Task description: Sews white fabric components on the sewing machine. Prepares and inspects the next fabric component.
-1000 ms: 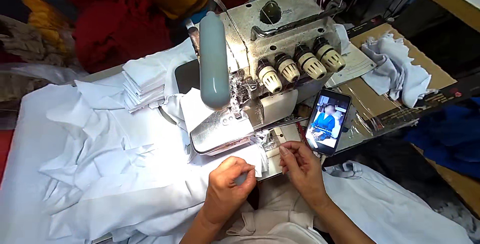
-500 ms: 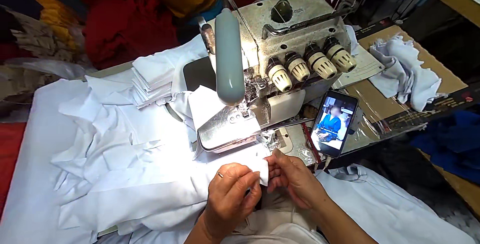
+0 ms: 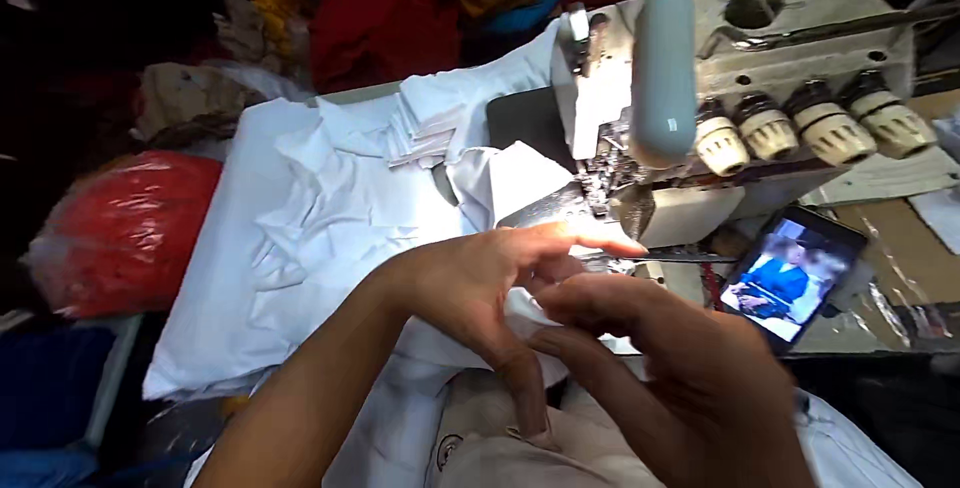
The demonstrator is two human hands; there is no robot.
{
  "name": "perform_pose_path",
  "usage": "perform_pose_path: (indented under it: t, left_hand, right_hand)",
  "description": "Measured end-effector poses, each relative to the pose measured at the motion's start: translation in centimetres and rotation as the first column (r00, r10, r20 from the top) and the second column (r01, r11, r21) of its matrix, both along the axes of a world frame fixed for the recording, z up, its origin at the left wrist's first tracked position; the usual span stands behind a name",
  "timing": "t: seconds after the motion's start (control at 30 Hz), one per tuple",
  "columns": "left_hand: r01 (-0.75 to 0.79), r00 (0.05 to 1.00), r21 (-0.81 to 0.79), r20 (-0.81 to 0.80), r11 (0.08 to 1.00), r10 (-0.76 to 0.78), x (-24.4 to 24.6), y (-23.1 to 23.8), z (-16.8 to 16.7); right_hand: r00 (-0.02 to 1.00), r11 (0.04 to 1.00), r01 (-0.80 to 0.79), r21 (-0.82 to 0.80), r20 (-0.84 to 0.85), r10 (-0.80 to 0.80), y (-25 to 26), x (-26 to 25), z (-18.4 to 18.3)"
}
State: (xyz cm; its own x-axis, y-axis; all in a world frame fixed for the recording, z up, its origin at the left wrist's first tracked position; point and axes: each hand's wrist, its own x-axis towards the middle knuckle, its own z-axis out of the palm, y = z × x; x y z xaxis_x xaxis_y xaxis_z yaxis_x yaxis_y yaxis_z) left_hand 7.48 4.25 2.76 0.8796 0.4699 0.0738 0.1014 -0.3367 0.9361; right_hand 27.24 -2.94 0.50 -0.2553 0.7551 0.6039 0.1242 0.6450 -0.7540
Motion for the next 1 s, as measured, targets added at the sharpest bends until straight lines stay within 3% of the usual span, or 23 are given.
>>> perform_pose_path:
  t: [0.1, 0.2, 0.3, 0.37, 0.47, 0.5, 0.53, 0.6, 0.63, 0.67, 0.7, 0.73, 0.77, 0.8, 0.87, 0.93, 1.0]
  left_hand:
    - [0.081, 0.994, -0.187, -0.060, 0.979, -0.094, -2.8, 0.8, -0.7]
    - [0.027, 0.963, -0.296, -0.248, 0.955, -0.104, -7.5, 1.1, -1.3]
    - [-0.108, 0.941, -0.333, -0.338, 0.937, -0.012, -12.4, -0.3, -2.3]
    - [-0.175, 0.934, -0.239, -0.347, 0.955, 0.084, -15.8, -1.5, -3.0]
    - [-0.307, 0.941, 0.030, -0.136, 0.951, 0.308, -20.1, -3.4, -3.8]
    - [-0.391, 0.920, 0.018, 0.002, 0.920, 0.391, -20.5, -3.9, -3.9]
    - [-0.485, 0.848, -0.103, 0.187, 0.868, 0.496, -20.4, -4.4, -4.1]
    - [-0.479, 0.531, -0.426, 0.555, 0.767, 0.640, -20.7, -4.5, -5.1]
    - [-0.390, 0.449, -0.445, 0.672, 0.806, 0.588, -22.0, -4.1, -5.9]
    - [-0.292, 0.463, -0.384, 0.744, 0.876, 0.481, -23.0, -3.7, -6.6]
    - [-0.237, 0.454, -0.390, 0.765, 0.890, 0.456, -21.8, -3.6, -6.4]
    - [-0.236, 0.570, -0.367, 0.698, 0.900, 0.434, -19.3, -3.6, -5.6]
    - [-0.317, 0.668, -0.321, 0.592, 0.893, 0.450, -15.2, -4.1, -5.0]
    - [-0.441, 0.706, -0.278, 0.479, 0.853, 0.522, -10.7, -4.6, -5.0]
    - [-0.642, 0.754, -0.011, 0.172, 0.767, 0.634, -3.7, -5.0, -6.0]
    - [-0.648, 0.761, 0.045, 0.024, 0.760, 0.648, -0.4, -5.5, -6.8]
    - [-0.569, 0.820, -0.013, 0.060, 0.822, 0.569, 0.8, -6.1, -6.2]
  right_hand:
    - [0.993, 0.996, 0.078, -0.039, 0.093, -0.074, 0.4, 2.3, 0.7]
    - [0.966, 0.956, 0.234, -0.177, 0.153, -0.208, 1.5, 6.6, -2.5]
    - [0.924, 0.861, 0.383, -0.335, 0.142, -0.356, 1.5, 9.9, -7.0]
    - [0.910, 0.773, 0.360, -0.523, 0.013, -0.415, 0.6, 11.3, -9.1]
    - [0.858, 0.650, 0.170, -0.741, -0.213, -0.467, -1.0, 11.7, -10.4]
    - [0.844, 0.614, 0.117, -0.781, -0.248, -0.476, -1.3, 11.2, -10.4]
    - [0.840, 0.581, 0.064, -0.811, -0.271, -0.470, -1.6, 10.5, -10.4]
    - [0.839, 0.519, -0.008, -0.855, -0.288, -0.462, -1.9, 8.2, -10.2]
    - [0.845, 0.496, -0.041, -0.867, -0.295, -0.446, -1.9, 7.0, -10.0]
    - [0.853, 0.485, -0.076, -0.871, -0.308, -0.420, -1.9, 5.7, -9.9]
    - [0.864, 0.483, -0.099, -0.870, -0.316, -0.392, -1.8, 4.5, -9.8]
    - [0.876, 0.490, -0.115, -0.864, -0.321, -0.360, -1.7, 3.5, -9.8]
    - [0.889, 0.499, -0.123, -0.858, -0.319, -0.329, -1.6, 2.6, -9.8]
    - [0.902, 0.506, -0.123, -0.854, -0.309, -0.301, -1.4, 1.9, -9.9]
    - [0.918, 0.510, -0.117, -0.852, -0.289, -0.272, -1.1, 1.1, -10.1]
    - [0.916, 0.486, -0.127, -0.865, -0.290, -0.276, -1.0, 1.0, -10.1]
    - [0.911, 0.474, -0.146, -0.868, -0.305, -0.279, -0.9, 1.4, -9.6]
